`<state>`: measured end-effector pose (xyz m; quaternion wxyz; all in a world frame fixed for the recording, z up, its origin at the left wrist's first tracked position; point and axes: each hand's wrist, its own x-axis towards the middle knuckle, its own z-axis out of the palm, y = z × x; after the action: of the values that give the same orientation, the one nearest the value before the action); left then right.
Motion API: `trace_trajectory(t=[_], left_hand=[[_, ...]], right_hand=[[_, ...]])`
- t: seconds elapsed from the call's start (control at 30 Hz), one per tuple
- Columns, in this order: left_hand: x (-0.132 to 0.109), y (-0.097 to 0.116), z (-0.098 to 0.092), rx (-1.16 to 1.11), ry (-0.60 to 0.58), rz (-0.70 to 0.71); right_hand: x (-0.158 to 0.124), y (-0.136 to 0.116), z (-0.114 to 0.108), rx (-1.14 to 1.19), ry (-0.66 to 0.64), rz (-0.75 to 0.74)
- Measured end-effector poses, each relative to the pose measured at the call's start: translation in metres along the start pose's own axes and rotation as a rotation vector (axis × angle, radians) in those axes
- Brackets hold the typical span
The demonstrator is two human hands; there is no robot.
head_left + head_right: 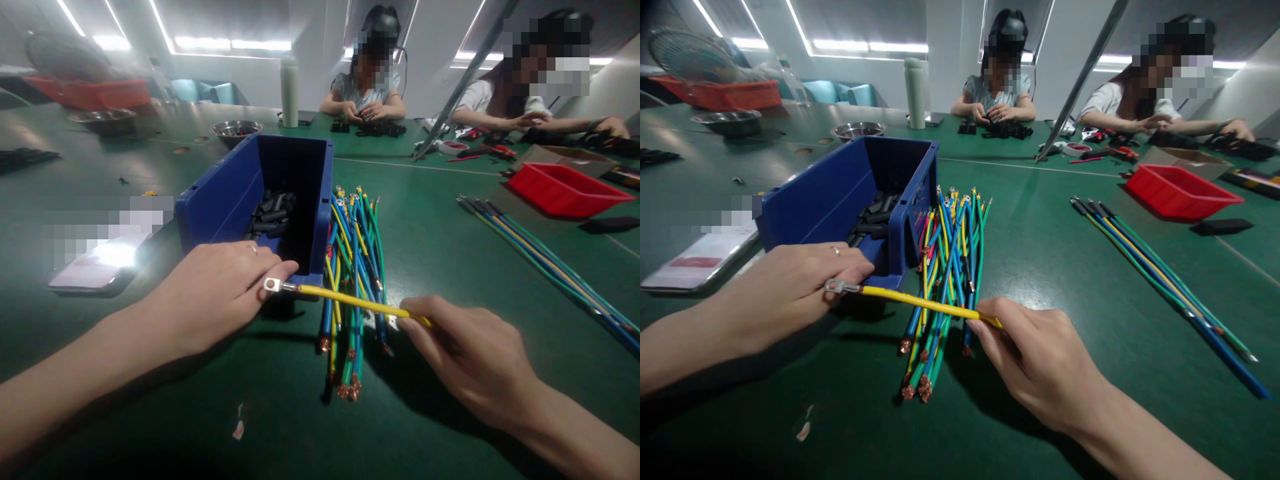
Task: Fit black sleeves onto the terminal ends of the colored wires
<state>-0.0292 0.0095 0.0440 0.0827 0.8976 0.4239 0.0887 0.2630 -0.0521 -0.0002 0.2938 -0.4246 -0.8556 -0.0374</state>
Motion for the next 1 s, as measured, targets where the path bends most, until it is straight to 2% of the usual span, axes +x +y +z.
trace_trajectory(t=[0.2,0.47,0.73,1.0], left_hand=[[0.0019,-0.0027,0.0004,-0.022,0.030,0.065],[-0.0028,-0.0030,0.0015,-0.212,0.204,0.121],[-0.0040,0.0023,0.0023,-0.334,0.238,0.074],[-0.0052,0.0040,0.0053,-0.278,0.362,0.101]], right_hand=[[0.0028,-0.0011,-0.0011,0.008,0.021,-0.013],[-0.0008,0.0068,-0.0022,-0.048,0.099,0.038],[0.0062,0.0033,-0.0066,0.060,0.162,0.041],[0.0033,0.0039,-0.0052,0.053,0.146,0.022]])
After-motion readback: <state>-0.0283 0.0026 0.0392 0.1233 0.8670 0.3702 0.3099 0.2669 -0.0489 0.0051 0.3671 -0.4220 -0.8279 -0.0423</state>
